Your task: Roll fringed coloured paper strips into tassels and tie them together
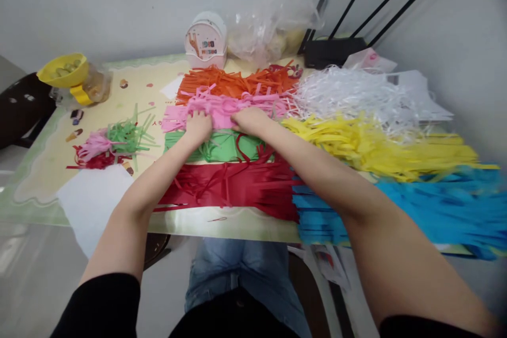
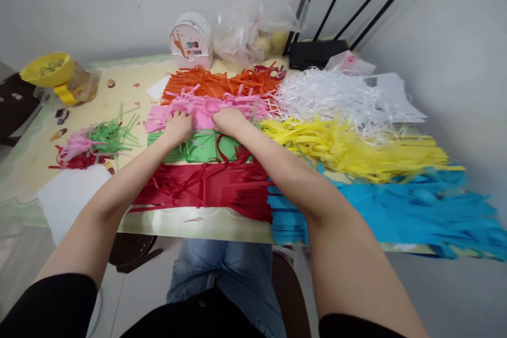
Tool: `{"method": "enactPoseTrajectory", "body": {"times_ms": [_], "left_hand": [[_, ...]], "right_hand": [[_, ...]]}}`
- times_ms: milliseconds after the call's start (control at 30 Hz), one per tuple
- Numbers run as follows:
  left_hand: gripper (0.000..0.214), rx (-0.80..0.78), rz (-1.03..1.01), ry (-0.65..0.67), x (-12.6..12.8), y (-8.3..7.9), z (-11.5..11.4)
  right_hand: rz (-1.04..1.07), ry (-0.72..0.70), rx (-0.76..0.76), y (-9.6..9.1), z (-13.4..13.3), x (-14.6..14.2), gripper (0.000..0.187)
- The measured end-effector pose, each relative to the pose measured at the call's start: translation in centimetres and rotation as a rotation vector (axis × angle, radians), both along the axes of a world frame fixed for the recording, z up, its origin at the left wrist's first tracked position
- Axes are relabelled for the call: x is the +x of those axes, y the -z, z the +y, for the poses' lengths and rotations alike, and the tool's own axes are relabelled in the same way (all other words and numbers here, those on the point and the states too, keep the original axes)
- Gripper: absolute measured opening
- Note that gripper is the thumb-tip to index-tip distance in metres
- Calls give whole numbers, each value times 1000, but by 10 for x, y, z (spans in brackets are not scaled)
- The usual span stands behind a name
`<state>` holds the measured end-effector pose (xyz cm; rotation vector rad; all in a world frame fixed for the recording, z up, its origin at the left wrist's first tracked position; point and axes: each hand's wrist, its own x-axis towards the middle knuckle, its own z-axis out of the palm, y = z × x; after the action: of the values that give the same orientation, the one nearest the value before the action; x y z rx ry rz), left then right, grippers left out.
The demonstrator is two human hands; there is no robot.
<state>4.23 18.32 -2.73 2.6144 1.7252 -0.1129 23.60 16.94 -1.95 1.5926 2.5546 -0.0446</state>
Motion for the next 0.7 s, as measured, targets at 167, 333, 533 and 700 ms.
{"method": "enactPoseTrajectory", "body": {"times_ms": [167,333,533,700], "left_hand": [[49,44,9,-190,-15,-6,4],[48,-36,19,-268,-29,-25,16],[48,191,4,-99,-10,-47,-2],[36,-78,-10,234,18,-26,6]], "right_hand": [[-1,-58,5,-2,0,-1,39],[-22,-82,-2,0,0,0,43],[-20,-115,-16,4,4,5,44],[-19,-131,-64,9,12,15,41]]}}
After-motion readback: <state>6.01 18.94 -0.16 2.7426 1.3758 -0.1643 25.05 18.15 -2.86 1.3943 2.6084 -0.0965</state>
